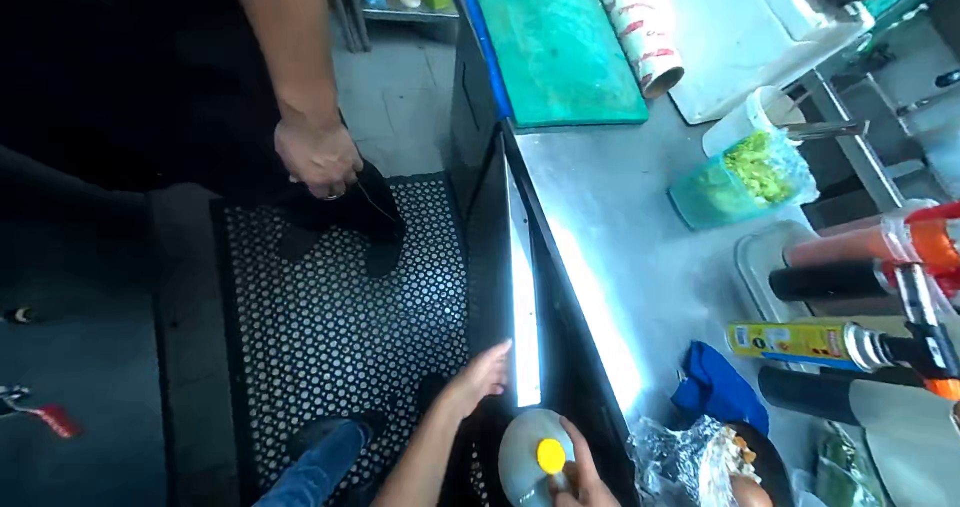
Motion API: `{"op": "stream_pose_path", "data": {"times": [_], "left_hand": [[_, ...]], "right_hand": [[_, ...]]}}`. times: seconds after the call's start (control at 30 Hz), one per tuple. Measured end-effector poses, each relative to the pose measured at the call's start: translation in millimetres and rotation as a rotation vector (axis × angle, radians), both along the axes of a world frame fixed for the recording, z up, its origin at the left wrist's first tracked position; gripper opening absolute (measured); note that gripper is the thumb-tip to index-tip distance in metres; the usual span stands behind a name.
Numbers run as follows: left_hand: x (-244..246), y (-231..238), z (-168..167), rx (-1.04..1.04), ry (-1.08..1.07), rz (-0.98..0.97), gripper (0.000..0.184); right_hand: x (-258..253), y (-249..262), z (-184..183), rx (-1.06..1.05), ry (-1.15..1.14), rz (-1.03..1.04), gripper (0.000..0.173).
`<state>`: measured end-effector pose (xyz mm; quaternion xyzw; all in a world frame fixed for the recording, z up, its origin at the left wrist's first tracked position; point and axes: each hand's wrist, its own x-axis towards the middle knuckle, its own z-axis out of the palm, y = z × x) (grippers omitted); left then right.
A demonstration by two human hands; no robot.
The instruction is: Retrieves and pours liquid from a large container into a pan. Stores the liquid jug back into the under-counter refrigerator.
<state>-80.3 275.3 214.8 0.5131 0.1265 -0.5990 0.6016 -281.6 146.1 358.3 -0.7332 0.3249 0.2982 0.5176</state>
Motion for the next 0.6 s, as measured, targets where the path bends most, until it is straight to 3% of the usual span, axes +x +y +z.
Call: {"op": "stream_pose_path", "data": {"times": [0.07,0.17,0.3,0.47,0.6], "left_hand": [[21,34,16,0.266,-0.160,-0.058,0.080],[56,66,35,0.617,-0.428,-0.038,0.078],[99,101,37,1.078,-0.725,-0.192,0.085],[138,137,30,1.178,-0.820,-0.246,0.083],[151,148,25,1.181,-0.888,-0.197,0.081]], "right_hand": [[25,5,-24,0.025,0.079,-0.217,0.089],[72,14,-84,0.038,0.114,-0.523,0.088],[134,21,-187,-0.007,0.117,-0.807,0.068],[168,-14,-329,0.157,0.100,-1.211,0.024],[209,-50,-366,0.246,0.094,-1.425,0.022]]}}
